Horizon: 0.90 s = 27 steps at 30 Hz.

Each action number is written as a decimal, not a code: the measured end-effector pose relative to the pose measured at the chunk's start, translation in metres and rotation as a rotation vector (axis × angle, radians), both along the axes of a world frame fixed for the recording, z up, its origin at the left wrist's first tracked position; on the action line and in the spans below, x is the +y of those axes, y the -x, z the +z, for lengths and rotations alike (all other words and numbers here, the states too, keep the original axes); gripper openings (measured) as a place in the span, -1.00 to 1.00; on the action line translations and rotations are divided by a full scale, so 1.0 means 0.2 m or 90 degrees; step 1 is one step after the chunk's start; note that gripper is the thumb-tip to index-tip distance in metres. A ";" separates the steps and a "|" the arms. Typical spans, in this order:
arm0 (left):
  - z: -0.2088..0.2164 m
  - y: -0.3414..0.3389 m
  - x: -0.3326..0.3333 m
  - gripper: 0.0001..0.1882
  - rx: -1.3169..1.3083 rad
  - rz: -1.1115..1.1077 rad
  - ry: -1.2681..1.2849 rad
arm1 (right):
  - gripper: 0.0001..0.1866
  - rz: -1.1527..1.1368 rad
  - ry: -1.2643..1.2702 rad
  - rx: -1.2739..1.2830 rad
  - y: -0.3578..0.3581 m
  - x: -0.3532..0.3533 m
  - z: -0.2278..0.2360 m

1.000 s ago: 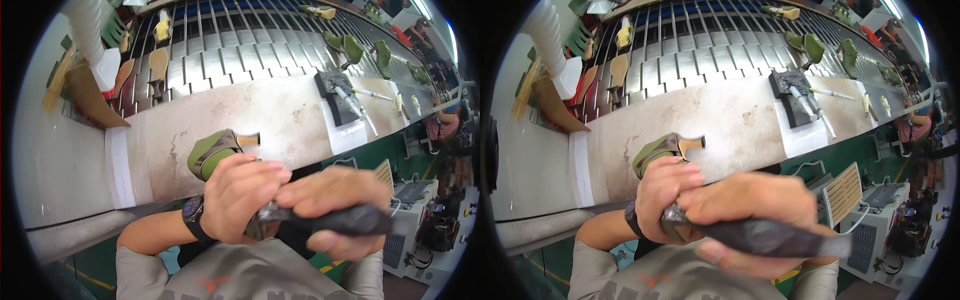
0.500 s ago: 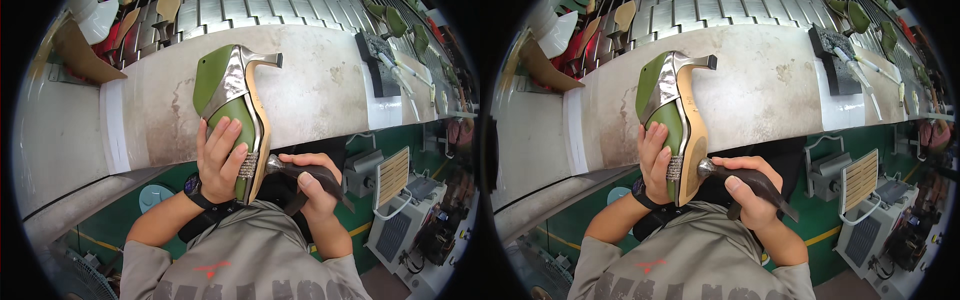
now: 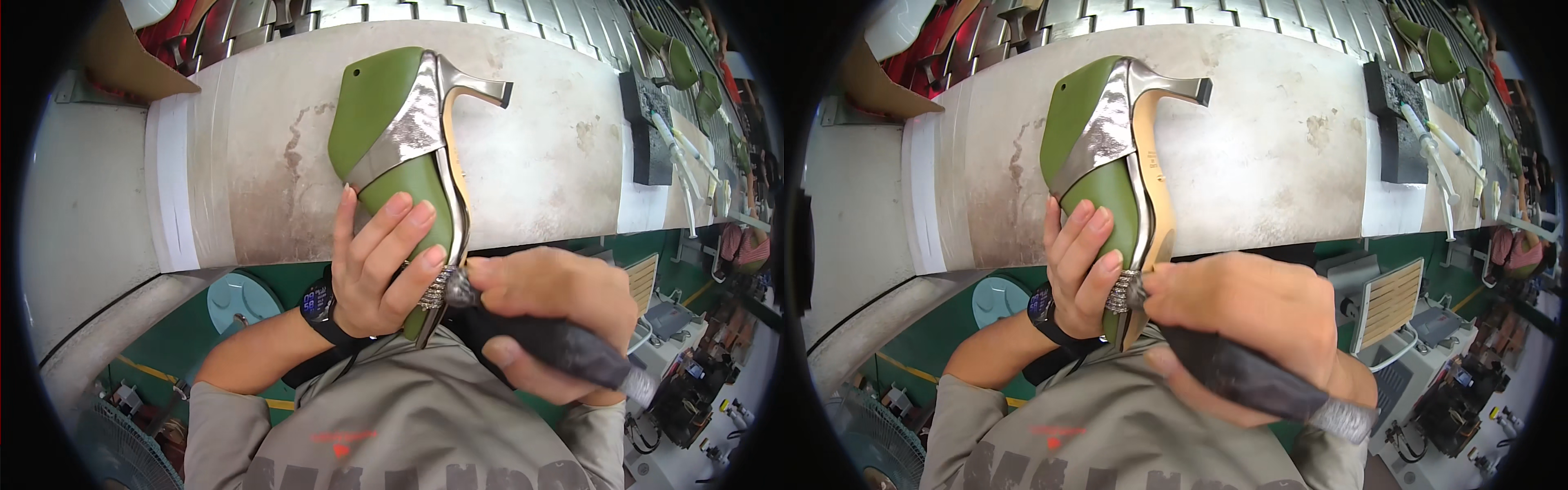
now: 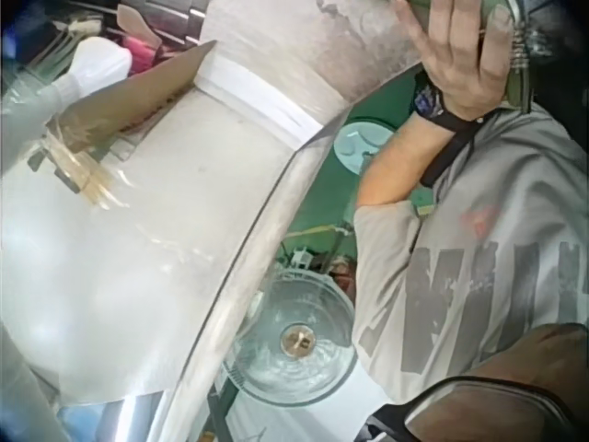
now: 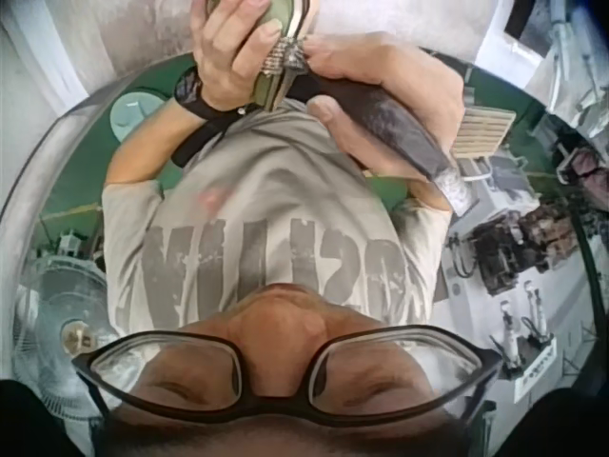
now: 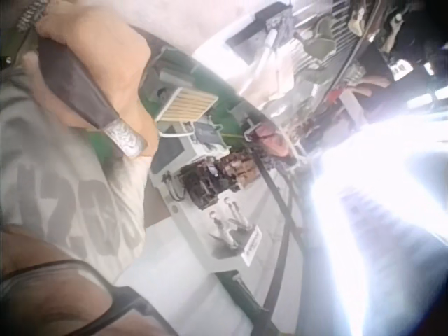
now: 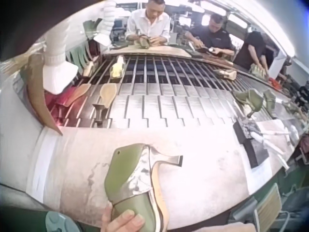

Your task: The person uses a hammer to press and secure the edges of a shoe upper onto a heel, then applies a pre-cut sole piece to the bottom by hand, pressing it firmly into place and continuing to hammer around the perimeter to ensure a bond.

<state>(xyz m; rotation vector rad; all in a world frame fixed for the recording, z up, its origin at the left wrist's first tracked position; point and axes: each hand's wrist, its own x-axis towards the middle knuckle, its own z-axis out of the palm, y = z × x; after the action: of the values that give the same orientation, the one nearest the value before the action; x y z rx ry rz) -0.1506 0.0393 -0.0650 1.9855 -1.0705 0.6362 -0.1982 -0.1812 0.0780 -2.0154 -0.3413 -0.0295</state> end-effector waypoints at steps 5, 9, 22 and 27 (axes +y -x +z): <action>0.01 -0.01 -0.01 -0.66 0.018 -0.003 -0.002 | -0.71 0.017 0.023 -0.046 0.03 0.08 0.00; 0.01 0.00 -0.02 -0.66 0.015 0.012 0.011 | -0.70 0.027 0.036 -0.069 0.10 0.13 -0.02; 0.03 -0.01 -0.04 -0.61 0.022 -0.014 0.035 | -0.66 -0.143 -0.090 -0.018 0.26 0.17 -0.10; 0.02 -0.01 -0.05 -0.61 0.011 -0.006 0.039 | -0.72 -0.270 -0.214 0.102 0.12 0.12 -0.06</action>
<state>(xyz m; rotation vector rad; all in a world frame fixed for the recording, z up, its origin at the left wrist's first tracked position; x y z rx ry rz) -0.1495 0.0300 -0.0612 1.9284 -1.0369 0.6378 -0.2227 -0.1575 0.0657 -1.7089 0.1875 -0.1785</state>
